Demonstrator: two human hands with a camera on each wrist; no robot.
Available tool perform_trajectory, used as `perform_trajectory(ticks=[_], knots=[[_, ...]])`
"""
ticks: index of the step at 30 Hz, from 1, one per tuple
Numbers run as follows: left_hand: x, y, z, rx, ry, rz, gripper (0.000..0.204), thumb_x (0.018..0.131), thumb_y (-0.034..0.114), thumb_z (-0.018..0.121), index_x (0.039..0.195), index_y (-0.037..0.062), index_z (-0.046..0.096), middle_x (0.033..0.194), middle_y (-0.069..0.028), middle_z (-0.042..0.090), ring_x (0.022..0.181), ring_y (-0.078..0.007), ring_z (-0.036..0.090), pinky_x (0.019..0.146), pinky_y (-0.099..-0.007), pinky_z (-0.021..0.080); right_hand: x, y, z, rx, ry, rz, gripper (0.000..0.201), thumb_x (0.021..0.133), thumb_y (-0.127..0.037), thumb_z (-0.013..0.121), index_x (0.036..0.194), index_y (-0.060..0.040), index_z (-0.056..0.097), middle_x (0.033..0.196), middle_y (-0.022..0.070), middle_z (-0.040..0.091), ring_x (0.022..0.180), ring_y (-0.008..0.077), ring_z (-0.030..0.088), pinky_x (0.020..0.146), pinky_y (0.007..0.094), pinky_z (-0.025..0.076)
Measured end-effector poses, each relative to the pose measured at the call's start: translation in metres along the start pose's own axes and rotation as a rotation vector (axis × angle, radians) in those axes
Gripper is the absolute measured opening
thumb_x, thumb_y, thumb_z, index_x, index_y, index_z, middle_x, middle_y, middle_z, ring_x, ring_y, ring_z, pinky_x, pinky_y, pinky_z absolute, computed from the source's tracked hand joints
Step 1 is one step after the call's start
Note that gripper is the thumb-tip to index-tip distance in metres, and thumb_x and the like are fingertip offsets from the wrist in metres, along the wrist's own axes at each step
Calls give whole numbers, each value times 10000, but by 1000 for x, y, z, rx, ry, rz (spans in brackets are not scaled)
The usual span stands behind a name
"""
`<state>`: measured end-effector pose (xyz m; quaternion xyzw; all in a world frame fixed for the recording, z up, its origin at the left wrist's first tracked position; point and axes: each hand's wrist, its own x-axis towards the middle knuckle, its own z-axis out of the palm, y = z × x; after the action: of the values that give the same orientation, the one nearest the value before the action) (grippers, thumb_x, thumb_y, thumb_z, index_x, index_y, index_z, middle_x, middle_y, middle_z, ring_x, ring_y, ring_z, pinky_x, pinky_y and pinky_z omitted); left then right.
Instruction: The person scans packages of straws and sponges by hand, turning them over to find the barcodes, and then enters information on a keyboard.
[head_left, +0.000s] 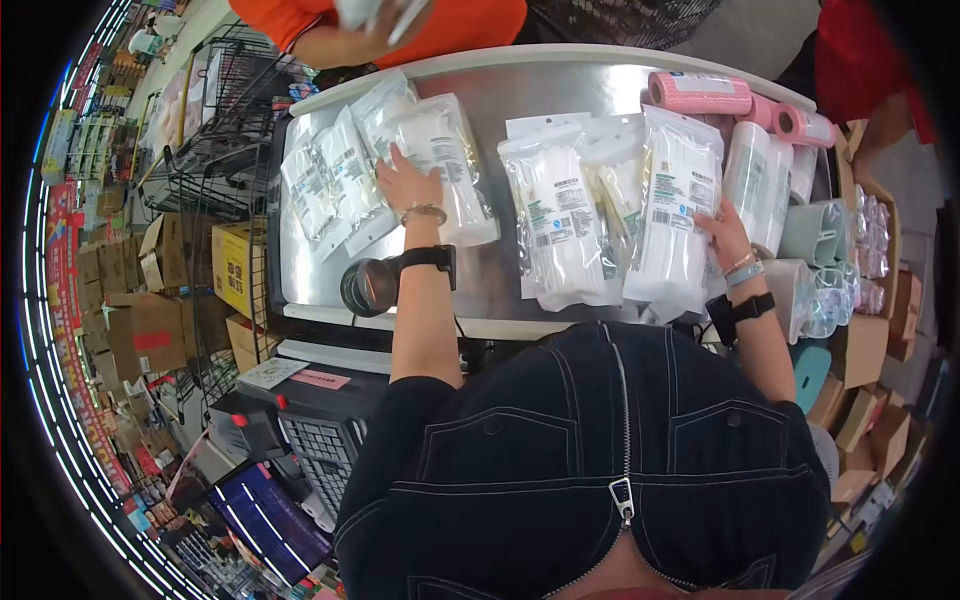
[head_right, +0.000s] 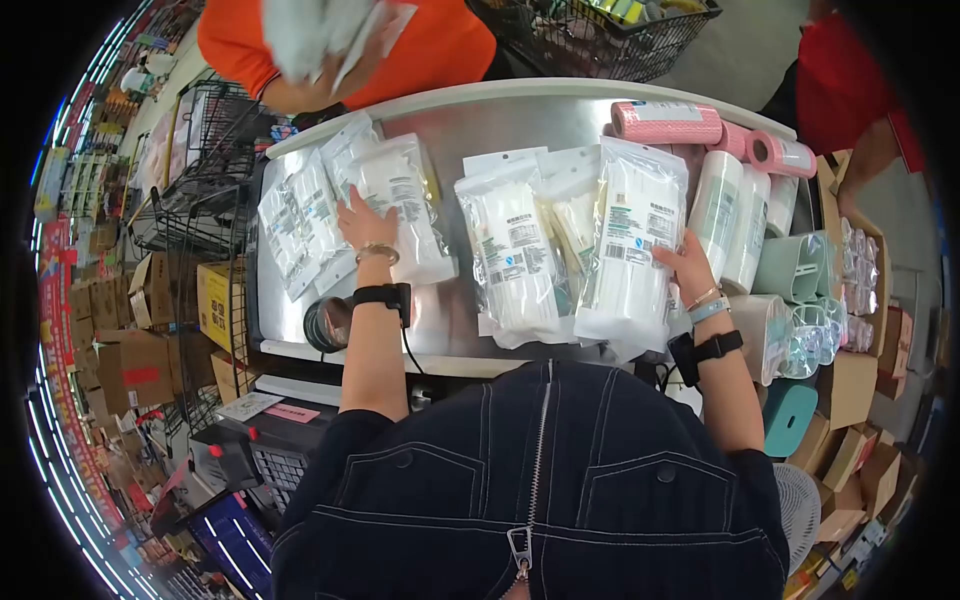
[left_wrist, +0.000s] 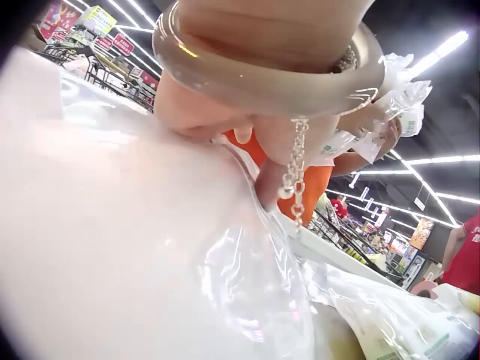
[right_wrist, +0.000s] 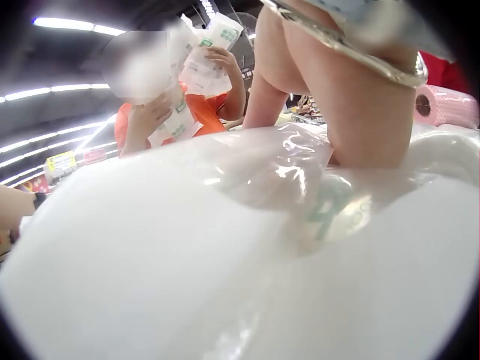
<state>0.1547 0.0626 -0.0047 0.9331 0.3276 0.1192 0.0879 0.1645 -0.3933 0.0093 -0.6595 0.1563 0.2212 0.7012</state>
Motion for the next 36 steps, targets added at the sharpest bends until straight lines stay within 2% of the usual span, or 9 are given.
perform_trajectory(ticks=[2,4,9,21,25,27,28,31,36], knots=[[-24,29,2,-70,94,285,753,666,315,679,1275,62,317,1241,-255,344,1163,-380,321,968,-433,291,-5,-2,2,36,-1,-25,524,733,-25,624,1191,-24,369,1055,94,558,948,174,556,781,287,466],[-69,73,4,-483,-160,503,686,641,369,662,1205,60,424,1198,-229,420,1154,-353,354,943,-478,288,-13,-4,1,72,2,-50,529,732,-17,623,1194,-22,365,1060,96,556,954,175,553,798,287,457],[-154,133,-1,0,-530,798,744,617,412,651,1261,157,379,1341,-153,284,1284,-350,160,967,-611,137,-44,-24,-19,108,-3,-201,545,734,10,608,1205,-10,333,1092,103,541,999,182,526,868,296,412],[-133,111,3,110,-553,701,603,655,446,630,1165,163,475,1362,-197,229,1282,-410,96,966,-624,89,-87,-34,-65,269,75,-350,524,754,21,559,1215,-6,312,1118,114,518,1021,188,513,890,307,404],[-144,110,14,108,-466,630,599,645,369,660,1152,111,473,1345,-195,261,1279,-390,143,981,-589,125,-100,-36,-77,314,55,-383,525,779,-5,534,1246,-7,296,1156,112,495,1047,201,500,913,319,391],[-155,107,41,-41,-185,788,573,650,322,662,1129,66,481,1310,-187,311,1237,-354,258,997,-482,220,-104,-38,-82,334,42,-407,522,789,-19,524,1255,-8,291,1171,111,485,1058,207,494,921,326,387],[-161,122,13,-269,-530,678,701,646,320,679,1206,12,393,1263,-216,344,1165,-351,349,972,-397,294,-105,-36,-85,376,4,-416,515,802,-56,521,1262,-13,293,1189,105,475,1071,213,486,931,338,381],[-195,140,20,-533,-682,329,875,635,344,703,1283,-29,248,1240,-256,342,1134,-365,367,954,-396,317,-106,-32,-87,479,-68,-400,521,818,-108,517,1277,-21,286,1218,93,456,1094,221,469,946,358,370],[-207,164,45,-719,-581,100,934,576,261,772,1244,-102,230,1168,-241,450,1068,-319,473,898,-373,396,-107,-27,-84,538,-68,-354,526,816,-86,505,1284,-28,271,1211,91,460,1098,213,464,946,367,365]])
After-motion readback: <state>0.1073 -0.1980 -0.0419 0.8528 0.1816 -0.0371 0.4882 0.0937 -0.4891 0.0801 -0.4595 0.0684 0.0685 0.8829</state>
